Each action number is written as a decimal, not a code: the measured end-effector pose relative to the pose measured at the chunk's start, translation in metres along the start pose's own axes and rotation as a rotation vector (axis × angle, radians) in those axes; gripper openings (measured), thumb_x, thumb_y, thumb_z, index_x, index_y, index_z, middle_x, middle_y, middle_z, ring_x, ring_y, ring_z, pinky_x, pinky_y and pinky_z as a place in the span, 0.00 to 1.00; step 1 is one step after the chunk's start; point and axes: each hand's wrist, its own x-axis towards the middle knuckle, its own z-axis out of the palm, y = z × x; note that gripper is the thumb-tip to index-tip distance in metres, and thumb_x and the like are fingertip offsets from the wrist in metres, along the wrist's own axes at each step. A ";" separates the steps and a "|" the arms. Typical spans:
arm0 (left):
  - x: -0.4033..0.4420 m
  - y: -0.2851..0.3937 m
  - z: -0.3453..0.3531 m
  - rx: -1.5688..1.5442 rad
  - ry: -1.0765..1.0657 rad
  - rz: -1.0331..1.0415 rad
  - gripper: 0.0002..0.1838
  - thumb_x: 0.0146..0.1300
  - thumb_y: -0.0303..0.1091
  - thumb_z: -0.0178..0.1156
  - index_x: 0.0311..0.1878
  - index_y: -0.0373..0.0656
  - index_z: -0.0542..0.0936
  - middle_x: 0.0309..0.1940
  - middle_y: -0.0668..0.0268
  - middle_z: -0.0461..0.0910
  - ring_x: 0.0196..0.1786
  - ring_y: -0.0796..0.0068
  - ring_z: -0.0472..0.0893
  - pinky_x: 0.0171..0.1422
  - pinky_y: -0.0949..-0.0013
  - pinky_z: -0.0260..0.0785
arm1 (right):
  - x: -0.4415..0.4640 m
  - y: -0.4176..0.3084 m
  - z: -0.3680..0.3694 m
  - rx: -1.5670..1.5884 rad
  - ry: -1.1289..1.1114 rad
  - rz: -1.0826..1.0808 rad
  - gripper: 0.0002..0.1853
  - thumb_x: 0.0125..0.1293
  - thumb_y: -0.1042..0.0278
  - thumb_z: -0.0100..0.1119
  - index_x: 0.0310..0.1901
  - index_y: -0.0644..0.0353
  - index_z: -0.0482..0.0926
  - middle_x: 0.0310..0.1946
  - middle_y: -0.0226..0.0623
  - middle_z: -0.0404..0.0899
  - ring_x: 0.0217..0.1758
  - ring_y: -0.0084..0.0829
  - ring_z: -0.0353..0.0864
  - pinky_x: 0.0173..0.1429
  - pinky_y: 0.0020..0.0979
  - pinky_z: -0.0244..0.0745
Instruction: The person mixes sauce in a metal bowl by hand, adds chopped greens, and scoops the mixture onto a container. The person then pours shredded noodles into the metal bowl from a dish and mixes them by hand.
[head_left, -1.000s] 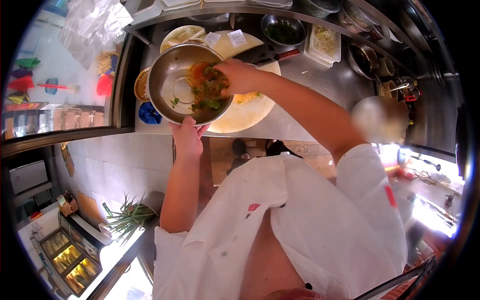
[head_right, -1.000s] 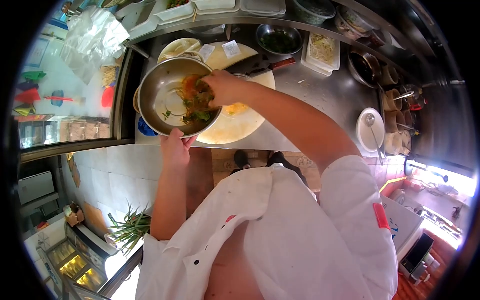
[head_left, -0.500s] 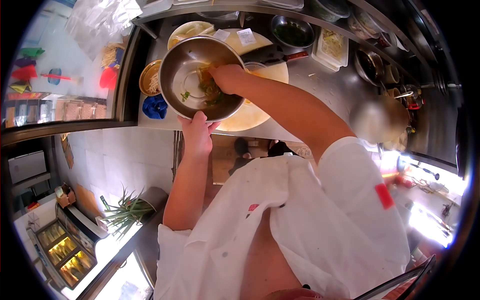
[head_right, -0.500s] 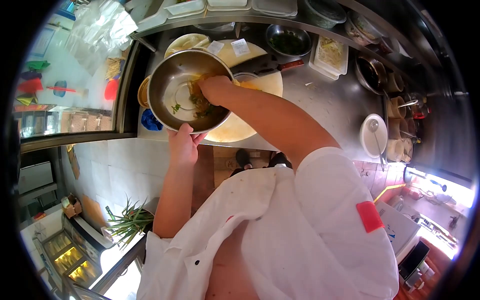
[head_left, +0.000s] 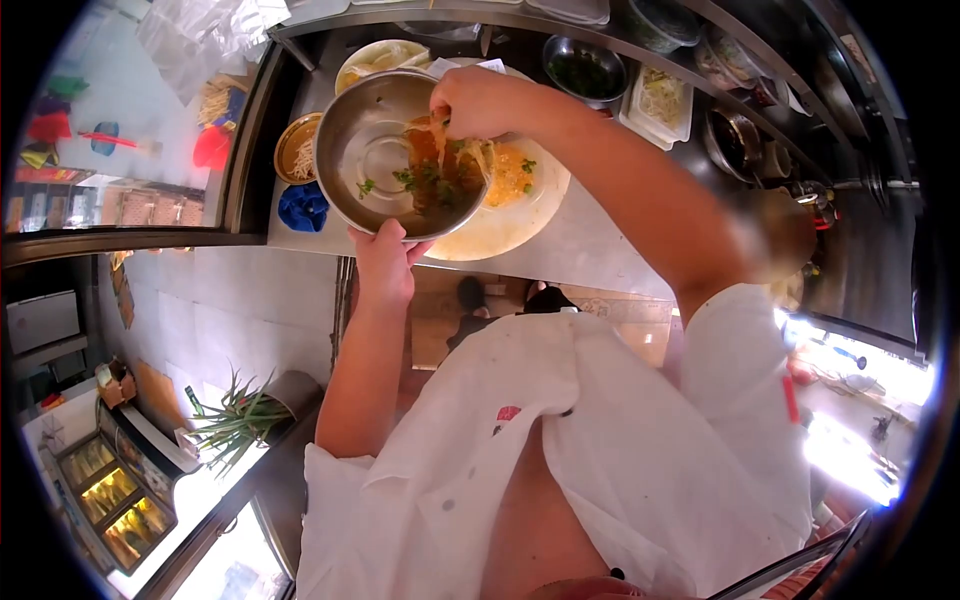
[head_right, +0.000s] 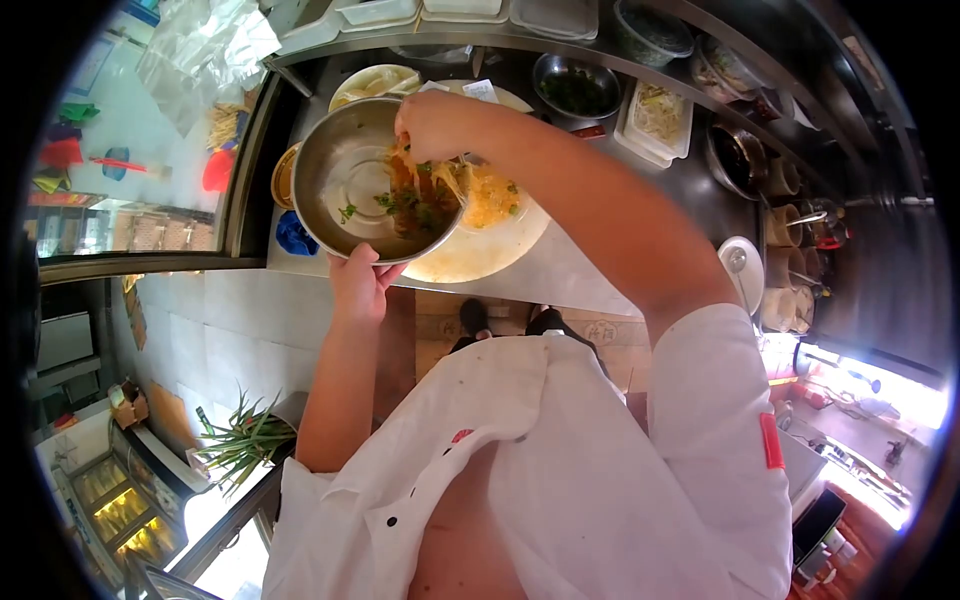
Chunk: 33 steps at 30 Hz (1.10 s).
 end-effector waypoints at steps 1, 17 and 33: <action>0.000 0.000 -0.002 0.010 0.012 0.002 0.33 0.65 0.22 0.50 0.72 0.47 0.51 0.66 0.52 0.67 0.58 0.56 0.82 0.54 0.52 0.87 | -0.003 0.008 -0.002 -0.035 0.001 0.006 0.16 0.51 0.70 0.68 0.44 0.63 0.86 0.40 0.44 0.86 0.43 0.42 0.86 0.47 0.40 0.81; -0.005 0.006 0.005 0.035 0.188 0.025 0.32 0.60 0.19 0.49 0.69 0.44 0.59 0.58 0.54 0.76 0.48 0.63 0.86 0.57 0.53 0.87 | -0.023 0.121 0.121 0.108 0.015 0.204 0.16 0.52 0.68 0.69 0.44 0.62 0.85 0.42 0.49 0.86 0.46 0.49 0.85 0.48 0.44 0.80; -0.006 -0.002 0.014 -0.009 0.008 -0.037 0.33 0.62 0.22 0.50 0.71 0.45 0.55 0.60 0.53 0.74 0.51 0.60 0.86 0.48 0.61 0.88 | 0.007 -0.008 0.113 -0.237 -0.081 0.267 0.53 0.50 0.47 0.80 0.74 0.58 0.61 0.70 0.53 0.66 0.68 0.54 0.73 0.63 0.46 0.78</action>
